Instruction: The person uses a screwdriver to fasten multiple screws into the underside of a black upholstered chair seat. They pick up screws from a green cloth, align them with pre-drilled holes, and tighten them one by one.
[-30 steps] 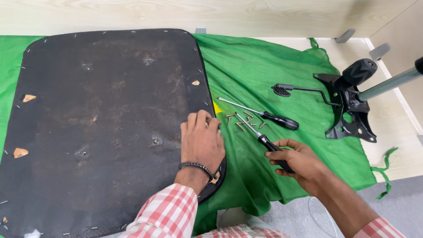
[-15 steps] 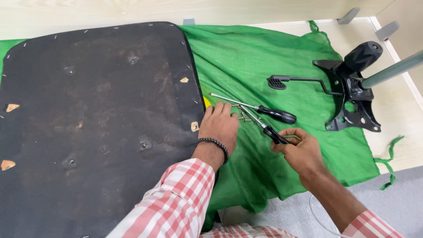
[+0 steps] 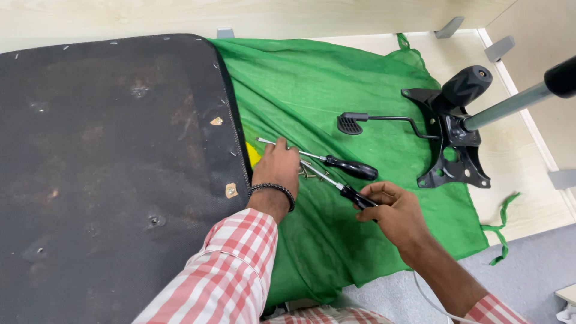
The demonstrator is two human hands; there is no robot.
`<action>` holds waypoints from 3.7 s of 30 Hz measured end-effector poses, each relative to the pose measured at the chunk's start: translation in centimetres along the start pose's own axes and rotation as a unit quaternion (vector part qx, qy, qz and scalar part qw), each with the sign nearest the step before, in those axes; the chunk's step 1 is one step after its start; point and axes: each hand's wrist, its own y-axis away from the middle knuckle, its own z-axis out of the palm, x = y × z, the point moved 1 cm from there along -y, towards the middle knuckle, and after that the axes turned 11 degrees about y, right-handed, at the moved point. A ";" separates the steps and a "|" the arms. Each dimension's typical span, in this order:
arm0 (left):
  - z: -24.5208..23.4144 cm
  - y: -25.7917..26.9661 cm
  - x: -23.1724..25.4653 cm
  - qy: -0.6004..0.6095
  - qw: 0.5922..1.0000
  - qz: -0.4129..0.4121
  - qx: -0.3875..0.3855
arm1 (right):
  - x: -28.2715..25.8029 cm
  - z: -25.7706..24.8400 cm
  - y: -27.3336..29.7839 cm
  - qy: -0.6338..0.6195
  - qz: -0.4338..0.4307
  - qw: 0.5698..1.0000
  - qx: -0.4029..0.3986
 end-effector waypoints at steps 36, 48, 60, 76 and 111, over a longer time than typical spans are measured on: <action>0.4 -0.6 2.4 0.061 0.996 -0.027 0.058 | 0.2 -2.6 -2.4 0.020 0.019 0.999 -0.042; -4.3 3.2 3.8 0.236 0.952 -0.018 0.195 | -0.7 -0.2 -0.1 -0.099 -0.031 0.994 -0.033; -7.2 7.5 0.5 0.428 0.865 -0.147 0.215 | -7.7 4.4 8.4 -0.054 -0.082 0.995 -0.019; -10.9 15.9 -6.6 0.459 0.869 -0.089 0.160 | -11.7 11.7 17.8 -0.064 -0.212 0.973 -0.067; -9.8 19.7 -5.4 0.420 0.886 -0.074 0.181 | -8.4 11.1 21.4 -0.140 -0.237 0.931 0.239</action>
